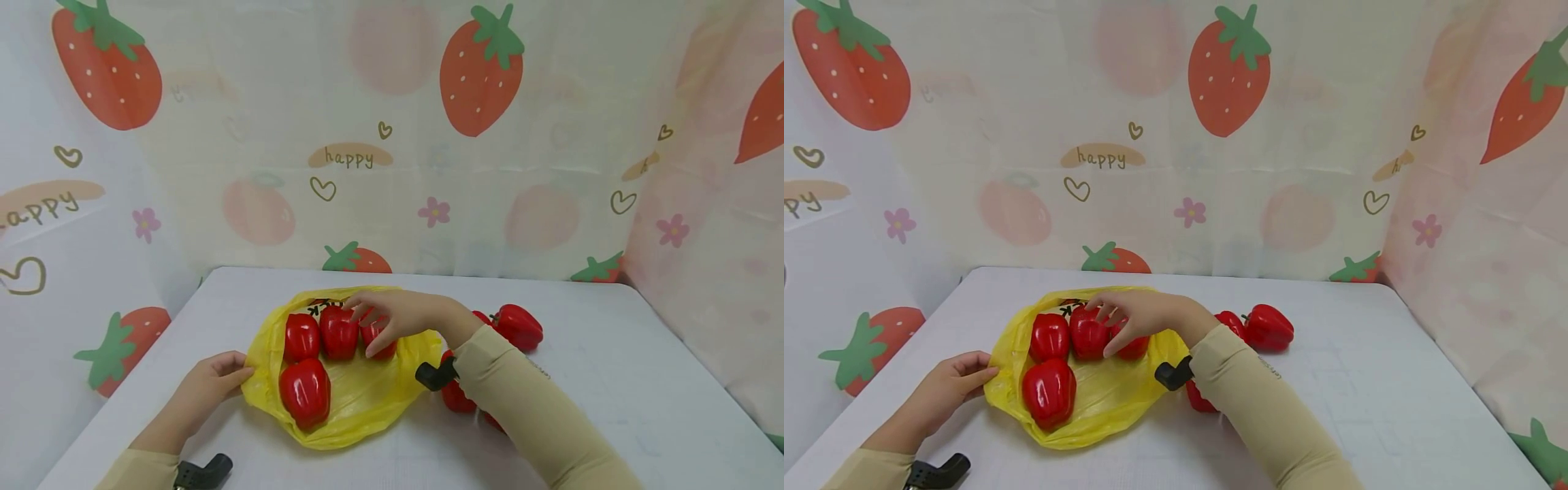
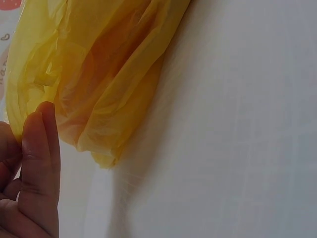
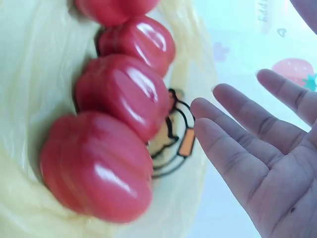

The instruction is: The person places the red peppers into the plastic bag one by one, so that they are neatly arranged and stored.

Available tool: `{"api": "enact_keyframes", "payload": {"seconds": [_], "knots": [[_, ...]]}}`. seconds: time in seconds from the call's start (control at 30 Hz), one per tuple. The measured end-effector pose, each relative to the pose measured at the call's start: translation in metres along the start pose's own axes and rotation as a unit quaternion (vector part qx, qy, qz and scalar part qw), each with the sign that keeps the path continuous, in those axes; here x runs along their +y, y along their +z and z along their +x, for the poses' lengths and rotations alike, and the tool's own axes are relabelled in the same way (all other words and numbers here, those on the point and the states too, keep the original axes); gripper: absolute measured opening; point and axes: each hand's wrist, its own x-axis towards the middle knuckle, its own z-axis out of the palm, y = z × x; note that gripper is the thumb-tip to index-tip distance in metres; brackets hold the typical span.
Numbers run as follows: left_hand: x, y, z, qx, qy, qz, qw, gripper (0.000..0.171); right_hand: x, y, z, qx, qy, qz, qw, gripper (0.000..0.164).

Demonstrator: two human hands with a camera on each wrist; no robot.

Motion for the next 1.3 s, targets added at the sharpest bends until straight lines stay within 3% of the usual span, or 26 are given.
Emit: {"api": "enact_keyframes", "payload": {"seconds": [0.1,0.37,1.07,1.3], "knots": [[0.000,0.000,0.000,0.002,0.000,-0.001,1.0000,0.032,0.003,-0.007,-0.011,0.010,0.004,-0.007,1.000,0.070],[0.000,0.001,0.000,0.002,0.001,-0.006,1.0000,0.032,0.010,-0.027,-0.042,0.037,-0.001,0.058,0.998,0.068],[0.002,0.001,0.000,0.002,-0.001,-0.006,1.0000,0.033,0.044,-0.058,-0.115,0.116,0.028,0.056,0.991,0.065],[0.000,0.002,0.003,0.003,0.000,0.002,1.0000,0.032,0.063,-0.062,-0.134,0.146,0.068,0.048,0.986,0.065]]}}
